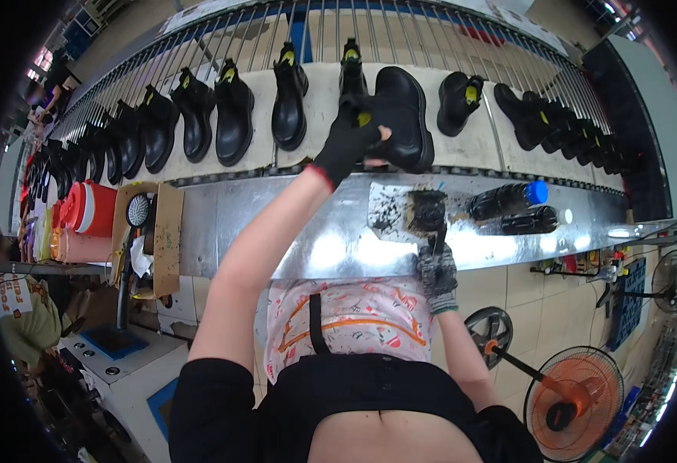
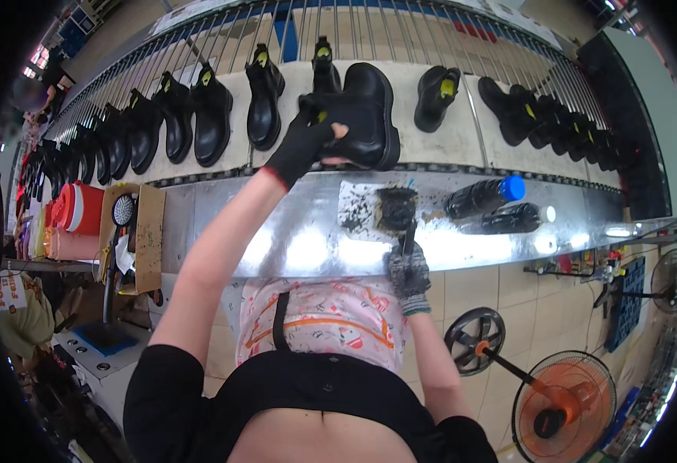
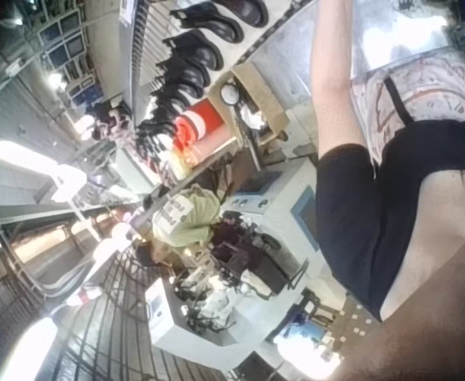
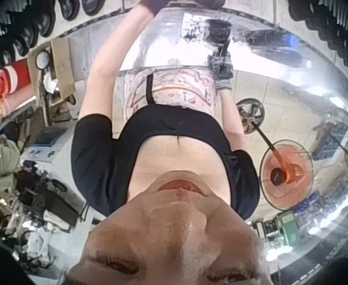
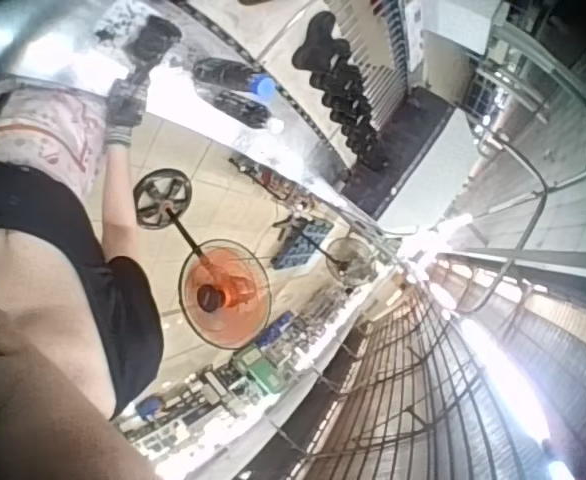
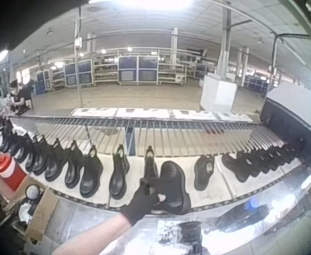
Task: Use a brush and cleaning agent to clean the seams and soles of black leather boots on an assembly line.
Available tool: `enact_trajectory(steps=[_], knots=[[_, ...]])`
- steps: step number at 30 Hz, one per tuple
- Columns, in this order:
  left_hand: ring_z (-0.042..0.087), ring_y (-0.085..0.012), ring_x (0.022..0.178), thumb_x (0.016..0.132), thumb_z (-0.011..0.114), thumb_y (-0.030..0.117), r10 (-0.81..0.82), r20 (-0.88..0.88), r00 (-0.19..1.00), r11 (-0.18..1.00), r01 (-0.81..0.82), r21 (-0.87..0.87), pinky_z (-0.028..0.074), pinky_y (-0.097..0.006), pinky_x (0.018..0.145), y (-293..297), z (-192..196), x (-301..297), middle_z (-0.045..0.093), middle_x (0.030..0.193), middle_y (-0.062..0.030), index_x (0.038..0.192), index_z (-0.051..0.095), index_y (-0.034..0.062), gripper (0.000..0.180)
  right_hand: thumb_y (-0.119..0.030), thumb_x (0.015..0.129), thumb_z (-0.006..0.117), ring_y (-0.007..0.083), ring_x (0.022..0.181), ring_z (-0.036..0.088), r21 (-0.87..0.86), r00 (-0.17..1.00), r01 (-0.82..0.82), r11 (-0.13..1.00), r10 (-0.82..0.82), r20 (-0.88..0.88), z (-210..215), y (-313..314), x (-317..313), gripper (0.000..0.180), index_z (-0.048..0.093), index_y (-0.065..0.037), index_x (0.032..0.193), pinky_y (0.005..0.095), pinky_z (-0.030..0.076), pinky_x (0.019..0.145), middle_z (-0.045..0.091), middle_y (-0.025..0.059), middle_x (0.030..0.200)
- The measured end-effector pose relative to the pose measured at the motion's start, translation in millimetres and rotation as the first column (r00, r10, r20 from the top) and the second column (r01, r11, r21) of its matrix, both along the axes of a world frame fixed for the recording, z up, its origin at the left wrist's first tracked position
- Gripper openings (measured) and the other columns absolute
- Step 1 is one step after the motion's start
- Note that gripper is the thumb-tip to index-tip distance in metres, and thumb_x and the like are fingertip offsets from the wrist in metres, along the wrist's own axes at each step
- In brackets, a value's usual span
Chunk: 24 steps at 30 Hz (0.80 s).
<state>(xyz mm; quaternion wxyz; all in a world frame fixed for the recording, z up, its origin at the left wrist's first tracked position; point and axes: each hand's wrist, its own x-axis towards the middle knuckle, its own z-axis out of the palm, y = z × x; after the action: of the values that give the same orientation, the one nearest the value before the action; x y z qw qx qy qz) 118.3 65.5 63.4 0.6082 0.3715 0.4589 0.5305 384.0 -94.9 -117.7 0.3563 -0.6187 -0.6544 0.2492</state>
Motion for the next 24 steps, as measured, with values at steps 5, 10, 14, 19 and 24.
enact_trajectory(steps=[5, 10, 14, 19, 24], knots=[[0.065, -0.0285, 0.086, 0.071, 0.072, 0.027, -0.043, -0.507, 0.861, 0.996, -0.003, -0.089, 0.054, -0.037, 0.063, 115.8, -23.6, 39.9, 0.062, 0.097, -0.0173, 0.12, 0.042, 0.0001, 0.063, -0.025, 0.078, 0.065, 0.0286, 0.074, 0.058, -0.119, 0.987, 0.089, 0.989, -0.104, -0.119, -28.3, -10.6, -5.7, 0.03, 0.058, -0.006, 0.1, 0.0394, 0.047, 0.064, 0.059, 0.0126, 0.082], [0.062, -0.0416, 0.091, 0.076, 0.058, 0.052, 0.129, -0.866, 0.483, 0.991, -0.025, 0.134, 0.049, -0.046, 0.079, 149.8, -65.9, 75.5, 0.062, 0.099, -0.028, 0.122, 0.041, -0.0024, 0.073, -0.027, 0.08, 0.063, 0.0323, 0.076, 0.058, -0.164, 0.992, -0.012, 0.986, 0.032, 0.12, 9.9, -11.5, -12.6, 0.045, 0.051, -0.004, 0.117, 0.0416, 0.047, 0.065, 0.059, 0.0143, 0.085], [0.064, -0.0384, 0.086, 0.077, 0.063, 0.048, 0.261, -0.822, 0.506, 0.963, -0.196, 0.185, 0.05, -0.042, 0.074, 143.4, -83.0, 90.8, 0.064, 0.09, -0.0243, 0.117, 0.042, 0.0005, 0.065, -0.027, 0.082, 0.062, 0.0334, 0.073, 0.058, -0.135, 0.958, -0.014, 0.991, 0.052, 0.283, 9.8, -13.5, -9.6, 0.048, 0.049, -0.003, 0.12, 0.0437, 0.046, 0.061, 0.058, 0.0158, 0.084], [0.062, -0.0339, 0.077, 0.081, 0.064, 0.021, 0.408, -0.591, 0.696, 0.903, -0.213, 0.372, 0.048, -0.042, 0.065, 81.3, -153.2, 80.1, 0.061, 0.081, -0.0152, 0.088, 0.052, 0.0019, 0.024, -0.027, 0.083, 0.061, 0.0326, 0.073, 0.058, -0.005, 0.976, -0.09, 0.996, 0.089, 0.201, 4.1, -15.9, -6.9, 0.038, 0.053, -0.004, 0.113, 0.0431, 0.046, 0.061, 0.059, 0.0155, 0.085], [0.061, -0.0297, 0.085, 0.077, 0.06, 0.014, 0.093, -0.541, 0.836, 0.954, 0.08, 0.288, 0.047, -0.036, 0.08, 54.7, -177.6, 85.8, 0.061, 0.088, -0.0126, 0.136, 0.029, -0.0055, 0.07, -0.024, 0.083, 0.062, 0.0317, 0.073, 0.058, 0.017, 0.996, -0.062, 0.998, 0.061, 0.066, 11.3, -13.5, -9.4, 0.032, 0.054, -0.006, 0.109, 0.0408, 0.047, 0.064, 0.059, 0.0133, 0.084]])
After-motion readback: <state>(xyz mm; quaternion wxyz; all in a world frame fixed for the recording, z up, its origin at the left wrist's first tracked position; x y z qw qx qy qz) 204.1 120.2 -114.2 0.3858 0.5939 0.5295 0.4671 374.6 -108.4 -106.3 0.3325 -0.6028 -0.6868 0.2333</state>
